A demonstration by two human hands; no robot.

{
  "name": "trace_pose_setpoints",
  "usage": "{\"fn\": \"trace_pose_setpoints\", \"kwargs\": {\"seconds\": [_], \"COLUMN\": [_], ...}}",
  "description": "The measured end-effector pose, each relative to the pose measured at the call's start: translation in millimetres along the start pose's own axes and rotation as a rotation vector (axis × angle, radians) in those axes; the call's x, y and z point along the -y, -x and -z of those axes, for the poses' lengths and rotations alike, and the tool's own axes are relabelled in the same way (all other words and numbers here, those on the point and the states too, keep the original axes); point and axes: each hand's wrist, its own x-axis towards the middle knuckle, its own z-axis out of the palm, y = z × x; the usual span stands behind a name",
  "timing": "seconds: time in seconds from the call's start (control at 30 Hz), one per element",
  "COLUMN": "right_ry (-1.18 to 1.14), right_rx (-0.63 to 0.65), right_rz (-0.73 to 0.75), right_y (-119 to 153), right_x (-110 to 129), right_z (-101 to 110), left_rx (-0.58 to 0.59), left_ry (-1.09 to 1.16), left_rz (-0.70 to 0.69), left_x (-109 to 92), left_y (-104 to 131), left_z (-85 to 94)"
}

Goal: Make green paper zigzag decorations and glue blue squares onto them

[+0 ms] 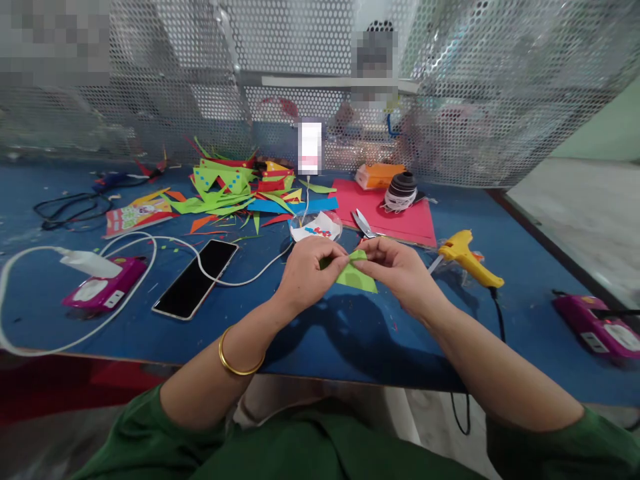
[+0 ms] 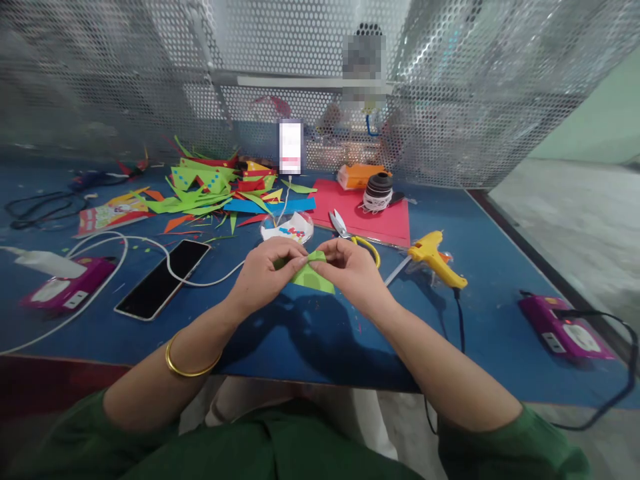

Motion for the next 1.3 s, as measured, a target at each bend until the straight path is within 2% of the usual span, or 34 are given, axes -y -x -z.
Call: {"fn": "trace_pose_setpoints", "kwargs": {"seconds": [0.13, 0.3, 0.47, 0.53, 0.6, 0.7, 0.8, 0.87, 0.97, 1.13, 1.3], "right_ry": [0.023, 0.137, 0.346, 0.425, 0.379, 0.119, -0.087, -0.142, -0.190, -0.218, -0.229], "right_rx": [-0.044, -0.042, 0.094, 0.098, 0.085, 0.001, -0.107, -0.123, -0.108, -0.081, -0.098], "right_rz": [-0.023, 0.002, 0.111, 0.176, 0.182, 0.113, 0.080, 0.079, 0.074, 0.077, 0.064], "right_y": [0.6, 1.7, 4.8, 6.8, 8.6, 9.7, 7.2, 2.9, -5.5, -13.6, -9.8], "right_x": [7.9, 20.2, 31.1, 34.6, 37.2, 37.0, 30.5, 24.2, 16.0, 9.7, -0.2], "right_z": [-5.3, -6.4, -3.2, -2.4, -2.1, -4.6, -13.3, -22.8, -39.5, -62.3, -66.9], "left_rx": [-0.076, -0.105, -0.017, 0.036, 0.034, -0.090, -0.281, -0.404, -0.518, -0.604, -0.550], "left_ry": [-0.071, -0.116, -0.088, -0.028, 0.060, 0.208, 0.402, 0.552, 0.732, 0.802, 0.846], "left_rz": [-0.075, -0.079, 0.065, 0.109, 0.143, 0.220, 0.344, 0.433, 0.539, 0.597, 0.646], "left_x": [-1.3, -2.2, -7.5, -10.6, -13.4, -15.3, -14.0, -11.5, -6.2, -0.1, -1.2], "left_y": [2.4, 3.7, -1.0, -2.8, -4.0, -5.7, -9.2, -12.6, -17.3, -16.5, -4.7], "left_z": [-1.4, -0.5, 9.7, 15.0, 19.0, 20.5, 16.1, 11.7, 6.7, 2.4, -3.2]}}
